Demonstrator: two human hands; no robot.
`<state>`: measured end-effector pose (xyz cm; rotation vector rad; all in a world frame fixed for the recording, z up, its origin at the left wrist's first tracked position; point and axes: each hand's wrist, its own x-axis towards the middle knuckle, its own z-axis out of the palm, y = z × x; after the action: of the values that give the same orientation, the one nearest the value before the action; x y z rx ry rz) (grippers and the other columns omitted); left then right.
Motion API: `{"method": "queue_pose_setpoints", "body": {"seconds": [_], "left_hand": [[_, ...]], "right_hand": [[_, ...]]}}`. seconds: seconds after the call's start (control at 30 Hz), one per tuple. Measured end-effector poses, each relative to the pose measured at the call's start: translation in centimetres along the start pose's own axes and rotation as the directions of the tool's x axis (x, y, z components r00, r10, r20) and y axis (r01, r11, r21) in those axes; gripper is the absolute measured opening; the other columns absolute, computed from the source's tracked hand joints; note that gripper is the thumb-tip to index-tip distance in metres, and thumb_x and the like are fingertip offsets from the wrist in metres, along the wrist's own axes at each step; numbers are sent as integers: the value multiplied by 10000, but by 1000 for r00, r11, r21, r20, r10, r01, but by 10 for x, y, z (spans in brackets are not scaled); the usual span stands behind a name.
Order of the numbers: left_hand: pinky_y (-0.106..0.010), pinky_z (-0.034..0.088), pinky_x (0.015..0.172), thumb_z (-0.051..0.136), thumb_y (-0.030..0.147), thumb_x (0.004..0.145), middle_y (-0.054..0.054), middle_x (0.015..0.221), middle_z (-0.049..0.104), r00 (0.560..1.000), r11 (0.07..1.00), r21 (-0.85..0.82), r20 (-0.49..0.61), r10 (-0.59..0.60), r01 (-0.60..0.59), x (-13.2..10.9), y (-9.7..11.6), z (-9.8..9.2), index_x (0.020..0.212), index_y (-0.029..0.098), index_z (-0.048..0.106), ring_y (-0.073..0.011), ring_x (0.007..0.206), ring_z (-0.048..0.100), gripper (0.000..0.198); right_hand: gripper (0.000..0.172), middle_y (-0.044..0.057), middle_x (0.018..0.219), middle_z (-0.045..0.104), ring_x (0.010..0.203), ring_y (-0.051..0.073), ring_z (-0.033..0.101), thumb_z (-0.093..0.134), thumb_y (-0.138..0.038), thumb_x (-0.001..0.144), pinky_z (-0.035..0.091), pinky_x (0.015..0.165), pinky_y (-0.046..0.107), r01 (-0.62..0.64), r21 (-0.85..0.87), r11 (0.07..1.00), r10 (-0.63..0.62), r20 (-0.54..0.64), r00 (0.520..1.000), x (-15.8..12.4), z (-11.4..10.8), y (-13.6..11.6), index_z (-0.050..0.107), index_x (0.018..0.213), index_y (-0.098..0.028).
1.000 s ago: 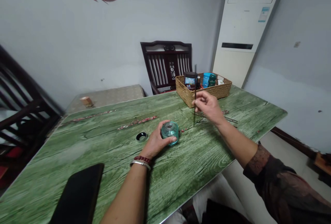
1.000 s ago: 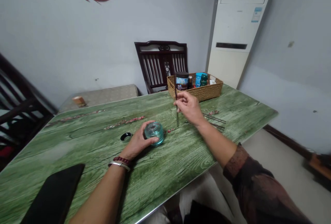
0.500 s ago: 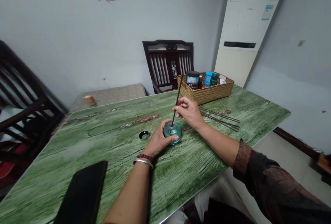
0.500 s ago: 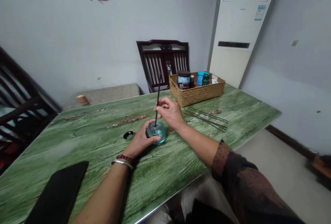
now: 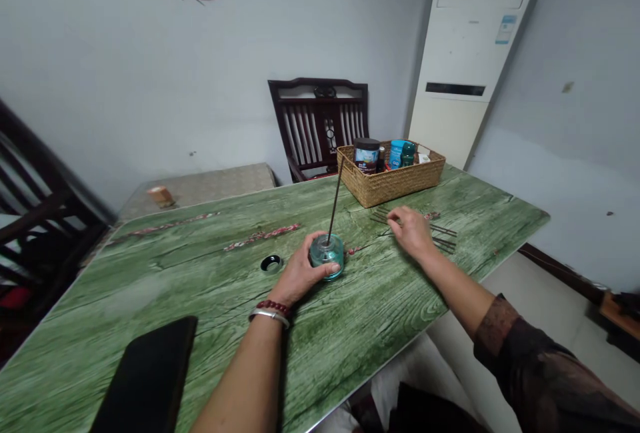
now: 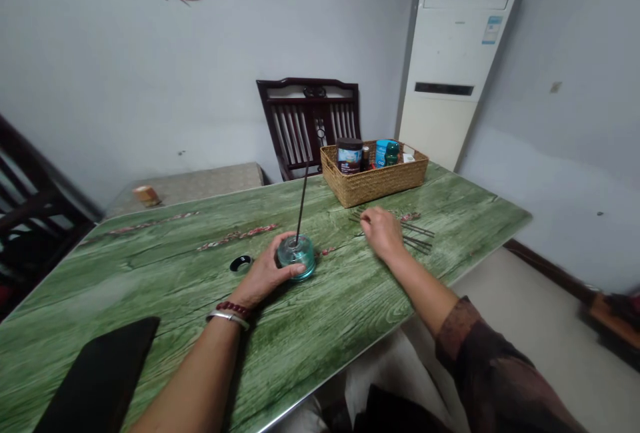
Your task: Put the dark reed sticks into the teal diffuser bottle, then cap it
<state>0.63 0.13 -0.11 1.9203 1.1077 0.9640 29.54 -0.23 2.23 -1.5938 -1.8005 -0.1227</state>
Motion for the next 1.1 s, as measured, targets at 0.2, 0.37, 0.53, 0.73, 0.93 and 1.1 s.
{"method": "queue_pose_setpoints", "body": {"seconds": [0.2,0.37,0.53,0.73,0.93,1.1], "left_hand": [[-475,479,991,796,489,649,-91,1157,687,1000,1000,10,-8,-11,11,0,3,0,1266,195,494,-310,1076,647,748],[-468,489,977,796,469,650,-95,1142,702,1000,1000,24,-27,-5,5,1,0,-1,1267,193,510,-315,1067,656,734],[-456,495,969,797,495,651,-95,1144,698,1000,999,34,-17,3,-2,1,-2,-1,1266,189,507,-315,1070,657,745],[-464,483,984,798,499,647,-102,1150,691,1000,1000,26,-23,7,-7,-1,3,-1,1262,181,510,-308,1072,654,750],[-462,483,984,803,506,641,-97,1150,690,1000,1000,0,-23,13,-13,-1,4,0,1255,190,509,-310,1077,651,751],[-463,476,992,797,503,652,-98,1159,685,999,999,26,-27,30,-29,-1,2,0,1258,190,519,-307,1081,648,737]], "right_hand": [[218,131,1004,709,1023,244,629,556,-240,916,422,896,303,-106,-405,908,195,184,963,-13,-1,48,756,980,-180],[252,158,1030,700,982,264,637,529,-247,928,437,835,321,-109,-442,890,230,231,945,-11,6,45,762,982,-168],[214,131,1008,692,982,241,622,550,-236,915,422,844,303,-65,-382,922,167,241,956,-13,7,44,747,977,-179],[189,98,963,685,948,225,614,524,-237,933,435,860,314,39,-86,996,-44,-56,997,-12,-15,20,701,975,-184],[116,15,842,660,756,175,615,618,-348,891,508,743,316,227,581,781,12,-377,926,9,-60,-58,615,914,-233],[184,-17,784,645,645,135,600,655,-407,853,541,648,293,151,884,443,62,-198,978,29,-49,-111,568,886,-248]]}}
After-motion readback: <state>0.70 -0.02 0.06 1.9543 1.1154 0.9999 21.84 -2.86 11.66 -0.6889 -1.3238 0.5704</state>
